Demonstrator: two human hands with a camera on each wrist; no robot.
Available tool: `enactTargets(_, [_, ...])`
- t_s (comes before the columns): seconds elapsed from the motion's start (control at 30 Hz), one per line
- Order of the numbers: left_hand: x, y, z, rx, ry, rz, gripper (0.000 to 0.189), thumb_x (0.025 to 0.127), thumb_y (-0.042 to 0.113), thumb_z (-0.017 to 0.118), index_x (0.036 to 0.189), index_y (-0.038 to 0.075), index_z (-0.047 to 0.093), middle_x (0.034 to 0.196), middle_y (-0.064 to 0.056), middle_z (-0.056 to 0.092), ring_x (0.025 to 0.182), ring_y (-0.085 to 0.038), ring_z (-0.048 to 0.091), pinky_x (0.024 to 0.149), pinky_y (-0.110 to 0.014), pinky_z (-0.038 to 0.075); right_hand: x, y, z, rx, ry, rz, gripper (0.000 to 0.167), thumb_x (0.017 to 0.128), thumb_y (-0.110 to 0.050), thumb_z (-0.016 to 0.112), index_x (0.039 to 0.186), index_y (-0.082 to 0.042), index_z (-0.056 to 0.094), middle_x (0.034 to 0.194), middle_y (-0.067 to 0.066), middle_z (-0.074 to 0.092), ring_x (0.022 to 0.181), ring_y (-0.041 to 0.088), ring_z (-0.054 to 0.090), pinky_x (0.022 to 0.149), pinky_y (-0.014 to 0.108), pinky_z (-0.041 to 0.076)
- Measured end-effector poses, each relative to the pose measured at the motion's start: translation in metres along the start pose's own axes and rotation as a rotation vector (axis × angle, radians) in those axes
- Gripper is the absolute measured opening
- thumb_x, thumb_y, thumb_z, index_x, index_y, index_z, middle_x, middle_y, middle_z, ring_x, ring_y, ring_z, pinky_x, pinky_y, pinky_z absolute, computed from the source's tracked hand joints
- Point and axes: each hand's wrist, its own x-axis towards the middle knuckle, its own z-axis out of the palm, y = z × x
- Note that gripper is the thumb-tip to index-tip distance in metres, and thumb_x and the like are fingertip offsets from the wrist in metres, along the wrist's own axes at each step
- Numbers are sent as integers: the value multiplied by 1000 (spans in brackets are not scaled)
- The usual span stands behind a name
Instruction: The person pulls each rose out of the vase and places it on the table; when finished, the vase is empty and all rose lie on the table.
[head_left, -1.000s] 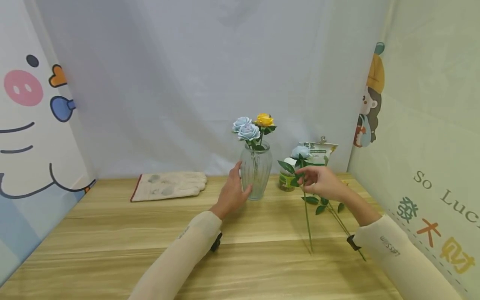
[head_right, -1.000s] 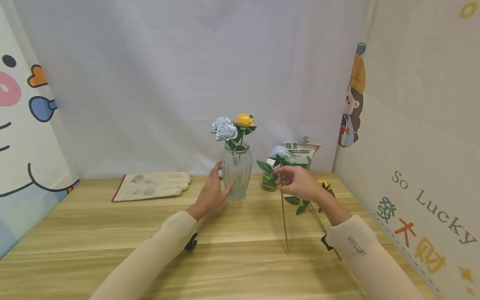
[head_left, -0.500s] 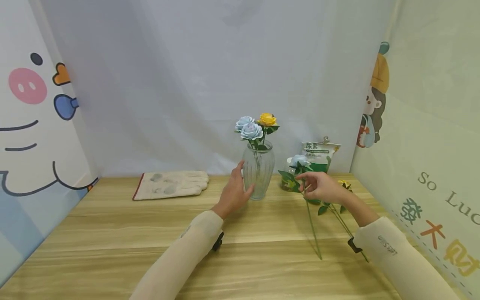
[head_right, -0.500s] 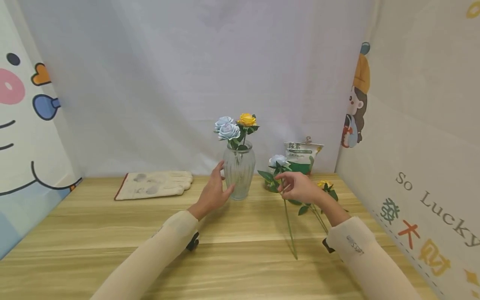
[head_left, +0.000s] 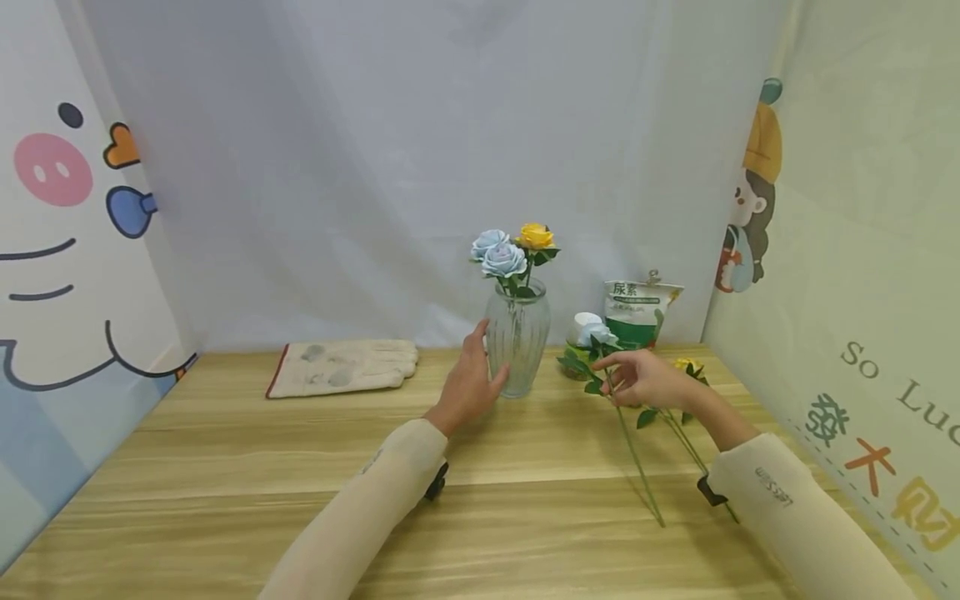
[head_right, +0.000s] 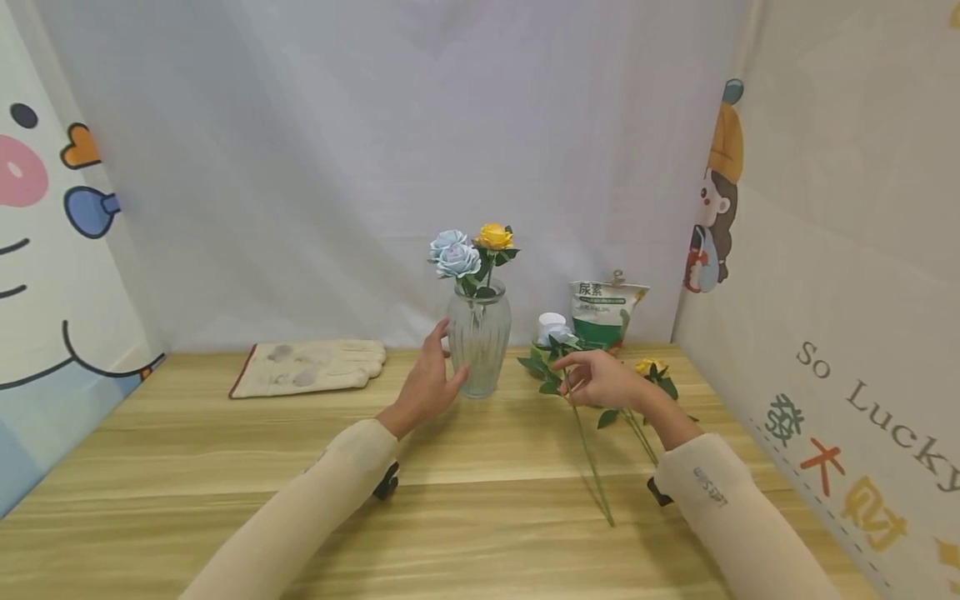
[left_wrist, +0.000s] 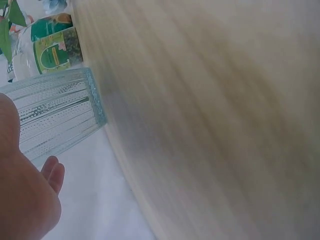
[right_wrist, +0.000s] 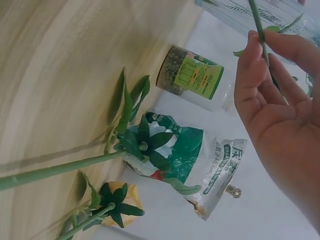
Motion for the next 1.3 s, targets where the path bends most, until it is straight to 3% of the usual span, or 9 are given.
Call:
enactTargets(0.3, [-1,1,-1,-8,-1,6,77,99,24,60,156,5,11,144,-23,38,108,-33,60,79,-46,54,-3,13,2,49,-28,62,51,88,6,65,134,17,47,102,26,68,88,30,68,63,35,55])
enactTargets(0.57, [-4,1,-1,-4,-19,8,77,100,25,59,156,4,11,146,-23,36,108,-32,60,78,-45,54,-3,22,8,16,-79,78,50,88,5,63,134,15,49,105,29,66,93,40,66,61,39,54])
enactTargets(0.8, [-4,3,-4,-16,-26,-3,76,100,25,59,156,5,12,146,-22,36,111,-32,59,76,-45,54,-2,21,8,-4,-88,64,50,88,4,64,134,16,48,104,29,67,82,30,66,58,39,53])
enactTargets(1.03, [-3,4,-4,-26,-37,-19,76,100,26,58,156,6,11,148,-21,34,111,-32,59,75,-45,54,-2,23,7,-17,-84,98,51,88,2,64,135,15,48,105,26,68,83,24,66,62,42,54])
enactTargets(1.3, [-4,4,-2,-36,-21,-27,76,100,26,59,156,7,11,147,-21,35,109,-32,60,74,-45,54,-1,30,7,-12,-96,132,51,85,5,62,133,15,50,102,23,70,74,17,60,59,33,48])
